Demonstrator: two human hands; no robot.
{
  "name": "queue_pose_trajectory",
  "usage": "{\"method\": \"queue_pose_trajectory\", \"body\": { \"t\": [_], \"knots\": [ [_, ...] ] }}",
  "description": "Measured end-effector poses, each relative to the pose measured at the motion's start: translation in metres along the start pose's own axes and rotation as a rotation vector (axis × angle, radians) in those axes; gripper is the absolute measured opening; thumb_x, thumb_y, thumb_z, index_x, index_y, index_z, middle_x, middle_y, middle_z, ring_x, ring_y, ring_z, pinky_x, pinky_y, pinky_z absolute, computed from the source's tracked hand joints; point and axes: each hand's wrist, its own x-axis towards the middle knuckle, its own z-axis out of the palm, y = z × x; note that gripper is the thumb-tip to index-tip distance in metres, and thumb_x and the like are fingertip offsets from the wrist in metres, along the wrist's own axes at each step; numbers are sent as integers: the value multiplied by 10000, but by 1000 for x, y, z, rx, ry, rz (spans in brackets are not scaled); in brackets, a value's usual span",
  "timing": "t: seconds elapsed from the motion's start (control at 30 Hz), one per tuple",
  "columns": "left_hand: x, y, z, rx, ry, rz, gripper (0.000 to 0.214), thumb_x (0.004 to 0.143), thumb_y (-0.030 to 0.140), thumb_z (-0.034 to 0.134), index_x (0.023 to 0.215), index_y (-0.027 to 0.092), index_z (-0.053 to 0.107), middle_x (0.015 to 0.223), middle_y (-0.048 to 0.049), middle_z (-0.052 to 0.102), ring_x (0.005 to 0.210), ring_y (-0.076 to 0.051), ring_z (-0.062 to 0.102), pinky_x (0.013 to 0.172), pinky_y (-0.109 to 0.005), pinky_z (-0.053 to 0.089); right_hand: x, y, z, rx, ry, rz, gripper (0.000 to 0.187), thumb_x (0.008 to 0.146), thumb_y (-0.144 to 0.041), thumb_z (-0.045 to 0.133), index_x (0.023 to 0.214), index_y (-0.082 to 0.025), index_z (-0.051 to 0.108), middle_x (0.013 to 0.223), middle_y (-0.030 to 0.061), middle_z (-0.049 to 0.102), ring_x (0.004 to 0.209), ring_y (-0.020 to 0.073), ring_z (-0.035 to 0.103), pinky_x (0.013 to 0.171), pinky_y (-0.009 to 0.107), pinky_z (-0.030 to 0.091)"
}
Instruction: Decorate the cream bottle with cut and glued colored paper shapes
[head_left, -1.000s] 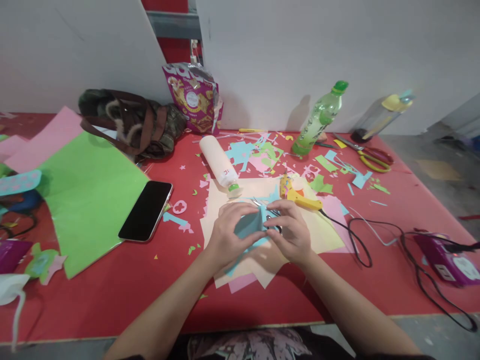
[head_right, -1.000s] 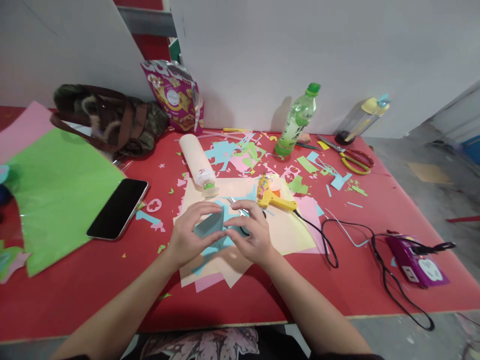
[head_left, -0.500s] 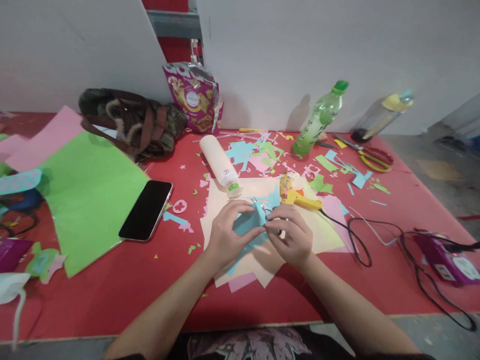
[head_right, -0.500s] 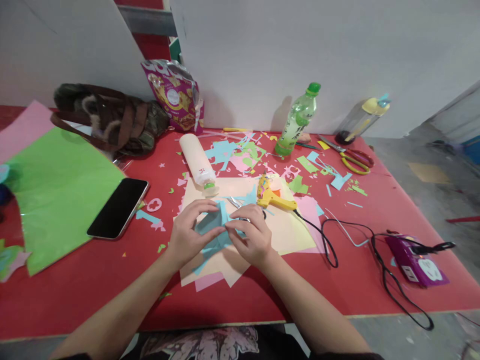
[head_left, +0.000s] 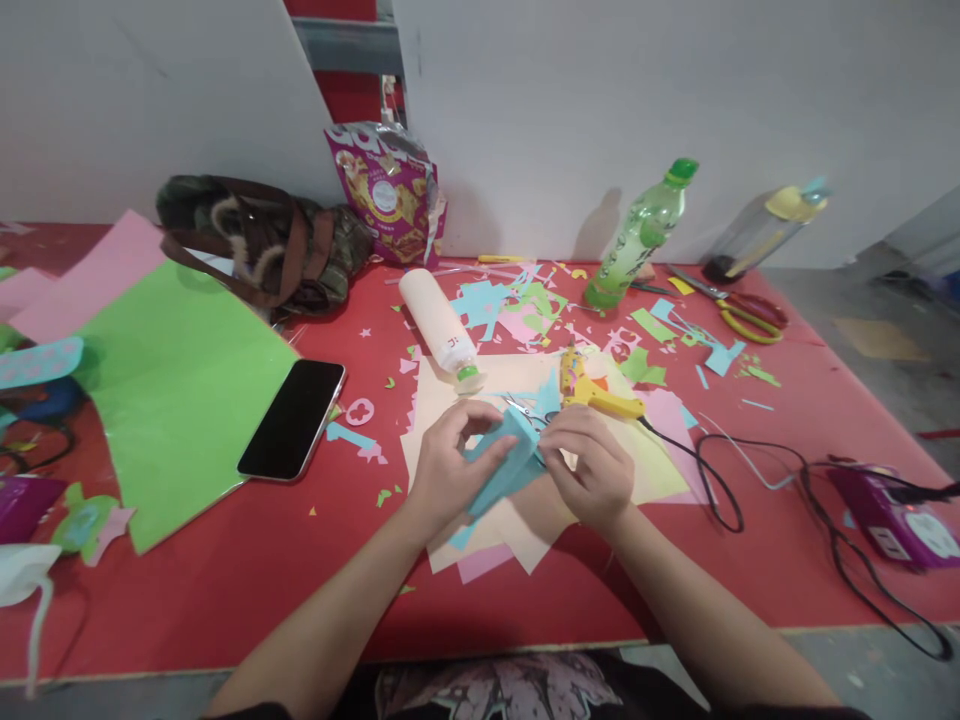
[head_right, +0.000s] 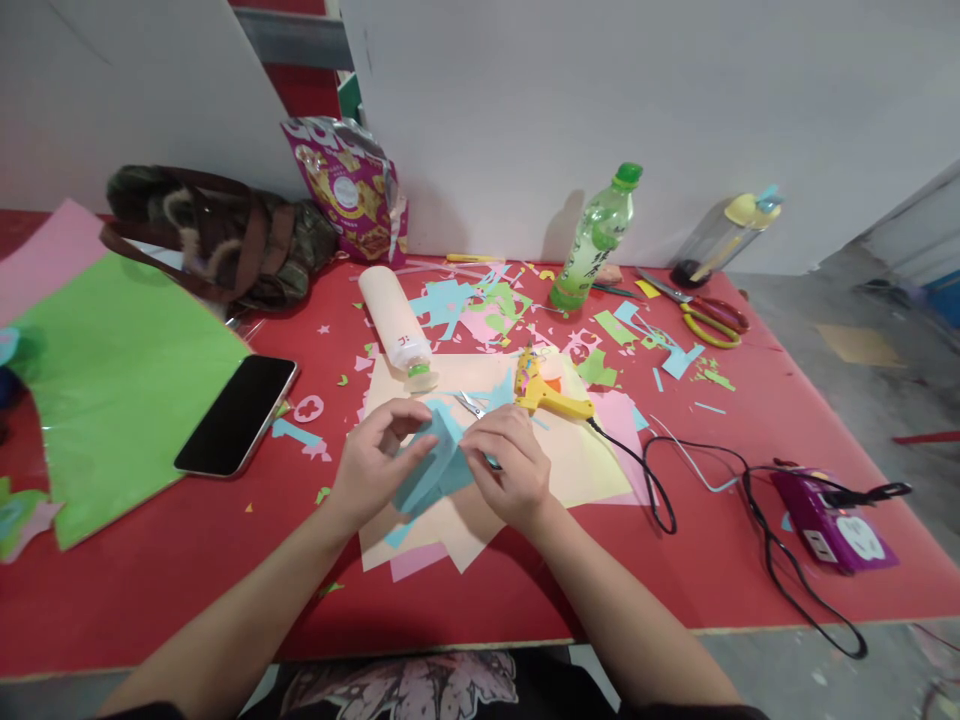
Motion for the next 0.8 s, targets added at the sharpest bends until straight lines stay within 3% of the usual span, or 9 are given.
{"method": "queue_pose_trajectory", "body": {
  "t": [0.2,0.3,0.47,0.8],
  "knots": [
    [5,4,-3,-386,47,-410,174,675,254,614,767,156,503,662,40,507,562,-51,489,518,-158,397,1,1,-1,83,-29,42,238,692,9,498,795,-202,534,706,38,543,659,158,535,581,351,472],
    [6,5,-4,-523,-8,-516,185,665,268,625,724,152,495,575,60,474,498,-40,454,477,-152,368,-1,2,0,107,-54,44,236,687,18,502,789,-191,541,704,45,549,665,159,535,589,354,471],
    [7,3,-6,-521,-32,-518,163,661,249,628,680,142,508,588,53,476,532,-40,451,511,-156,369,-1,3,-1,86,-108,-12,216,696,1,507,789,-190,551,698,50,571,669,163,543,583,350,469],
    [6,8,-10,-260,17,-313,118,655,195,620,704,153,522,661,33,527,611,-63,499,566,-175,402,-2,2,-2,42,-76,-53,210,700,2,512,792,-181,556,729,68,586,672,156,558,602,333,481]
  ]
}}
